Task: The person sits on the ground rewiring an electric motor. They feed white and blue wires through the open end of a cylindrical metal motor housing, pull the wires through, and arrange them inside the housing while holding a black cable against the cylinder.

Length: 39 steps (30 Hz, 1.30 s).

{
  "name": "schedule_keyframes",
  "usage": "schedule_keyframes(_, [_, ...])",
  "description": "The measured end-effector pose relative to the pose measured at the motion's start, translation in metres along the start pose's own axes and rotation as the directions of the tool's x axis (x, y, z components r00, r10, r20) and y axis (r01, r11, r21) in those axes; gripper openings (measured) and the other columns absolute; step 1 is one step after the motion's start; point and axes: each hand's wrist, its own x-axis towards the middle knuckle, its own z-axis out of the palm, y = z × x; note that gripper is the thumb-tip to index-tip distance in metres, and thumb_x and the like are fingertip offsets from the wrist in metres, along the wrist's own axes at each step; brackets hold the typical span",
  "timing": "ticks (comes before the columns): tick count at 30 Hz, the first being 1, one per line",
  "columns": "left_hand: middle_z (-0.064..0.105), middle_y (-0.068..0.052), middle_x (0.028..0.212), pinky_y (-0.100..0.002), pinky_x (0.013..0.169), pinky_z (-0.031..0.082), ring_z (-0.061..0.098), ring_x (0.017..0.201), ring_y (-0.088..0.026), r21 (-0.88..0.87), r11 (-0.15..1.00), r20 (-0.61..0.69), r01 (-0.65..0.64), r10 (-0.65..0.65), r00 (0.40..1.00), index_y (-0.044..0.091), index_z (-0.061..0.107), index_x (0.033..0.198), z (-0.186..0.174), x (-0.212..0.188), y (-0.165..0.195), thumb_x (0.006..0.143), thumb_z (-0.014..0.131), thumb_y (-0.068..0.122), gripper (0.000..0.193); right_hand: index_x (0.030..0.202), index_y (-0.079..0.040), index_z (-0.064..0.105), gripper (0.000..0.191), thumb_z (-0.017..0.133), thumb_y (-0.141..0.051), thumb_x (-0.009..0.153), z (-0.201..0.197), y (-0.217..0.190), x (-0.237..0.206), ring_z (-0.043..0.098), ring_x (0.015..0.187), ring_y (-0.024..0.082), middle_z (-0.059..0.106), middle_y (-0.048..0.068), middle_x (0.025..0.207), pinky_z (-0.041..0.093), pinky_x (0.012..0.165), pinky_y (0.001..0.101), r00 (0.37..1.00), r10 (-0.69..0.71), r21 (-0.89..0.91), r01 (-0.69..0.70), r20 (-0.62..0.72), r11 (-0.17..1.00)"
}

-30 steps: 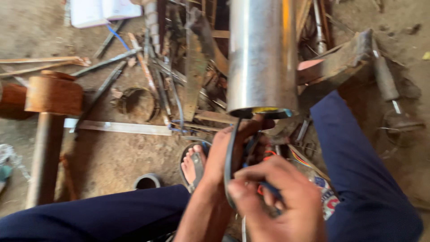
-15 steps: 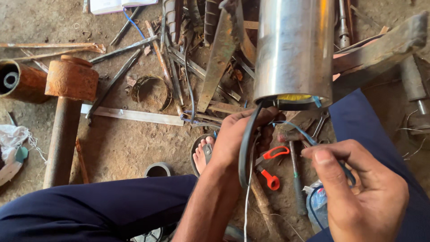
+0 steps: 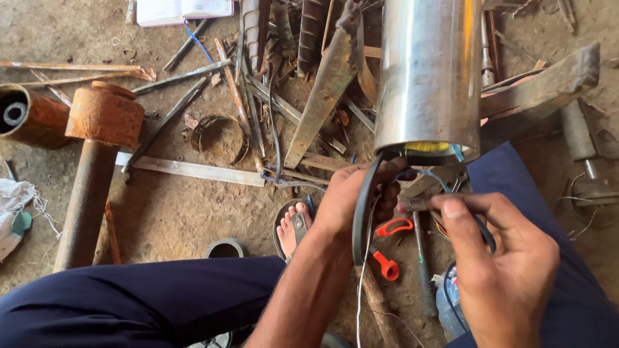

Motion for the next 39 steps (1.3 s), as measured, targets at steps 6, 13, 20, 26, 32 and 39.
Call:
schedule_keyframes(6, [0.063,-0.008,0.065,-0.029,0.045,0.045,0.055,0.048,-0.016,-0.021,1.000,-0.077,-0.017,0.016,0.997,-0.008,0.067,0.087,0.002,0.005,-0.006,0.090,0.077,0.024,0.033,0.103,0.004,0.075,0.019,0.070,-0.013,0.097,0.024,0.020,0.004,0.065,0.083,0.009,0.075,0.006,0.091,0.051,0.078,0.0228,0.994,0.091,0.137,-0.097,0.053,0.986])
schedule_keyframes(13, [0.075,-0.008,0.080,-0.026,0.058,0.045,0.060,0.066,-0.009,0.505,0.854,-0.085,-0.128,0.196,0.977,-0.001,0.082,0.100,0.003,-0.018,0.020,0.090,0.073,0.033,0.037,0.088,0.005,0.077,0.029,0.070,-0.023,0.093,0.037,0.033,0.017,0.060,0.063,0.010,0.073,0.008,0.073,0.045,0.058,0.0268,0.969,0.225,0.003,-0.226,0.099,0.974])
schedule_keyframes(20, [0.079,-0.006,0.086,-0.027,0.063,0.057,0.071,0.070,-0.012,0.686,0.715,-0.159,-0.137,0.331,0.930,-0.004,0.077,0.103,0.018,-0.040,0.064,0.095,0.060,0.043,0.051,0.087,-0.001,0.072,0.021,0.066,-0.020,0.094,0.050,0.034,0.028,0.043,0.048,0.008,0.066,0.002,0.068,0.028,0.042,0.0266,0.874,0.446,0.539,-0.474,0.192,0.696])
schedule_keyframes(26, [0.082,-0.011,0.087,-0.032,0.070,0.064,0.080,0.075,-0.017,0.903,0.377,0.018,-0.207,0.447,0.894,0.001,0.062,0.129,0.050,-0.059,0.084,0.085,0.079,0.042,0.063,0.089,0.000,0.068,0.018,0.064,-0.014,0.099,0.077,0.042,0.035,0.047,0.061,0.005,0.062,-0.001,0.075,0.035,0.052,0.0262,0.944,0.330,0.573,-0.278,0.014,0.771])
schedule_keyframes(32, [0.074,-0.022,0.087,-0.042,0.073,0.058,0.074,0.081,-0.036,0.935,0.002,0.280,-0.355,0.612,0.740,0.001,0.073,0.110,0.060,-0.059,0.084,0.086,0.067,0.014,0.028,0.086,0.001,0.069,0.018,0.064,-0.010,0.099,0.081,0.052,0.030,0.049,0.067,0.005,0.061,-0.002,0.075,0.039,0.061,0.0258,0.953,0.263,0.460,-0.168,-0.150,0.872])
schedule_keyframes(39, [0.068,-0.023,0.075,-0.053,0.069,0.052,0.067,0.077,-0.045,0.902,-0.244,0.430,-0.357,0.587,0.686,-0.001,0.062,0.083,0.053,-0.048,0.080,0.078,0.071,0.009,0.014,0.094,0.004,0.072,0.017,0.064,-0.010,0.100,0.105,0.046,0.022,0.059,0.078,0.008,0.070,0.002,0.087,0.050,0.071,0.0256,0.930,0.278,0.544,-0.108,-0.241,0.832])
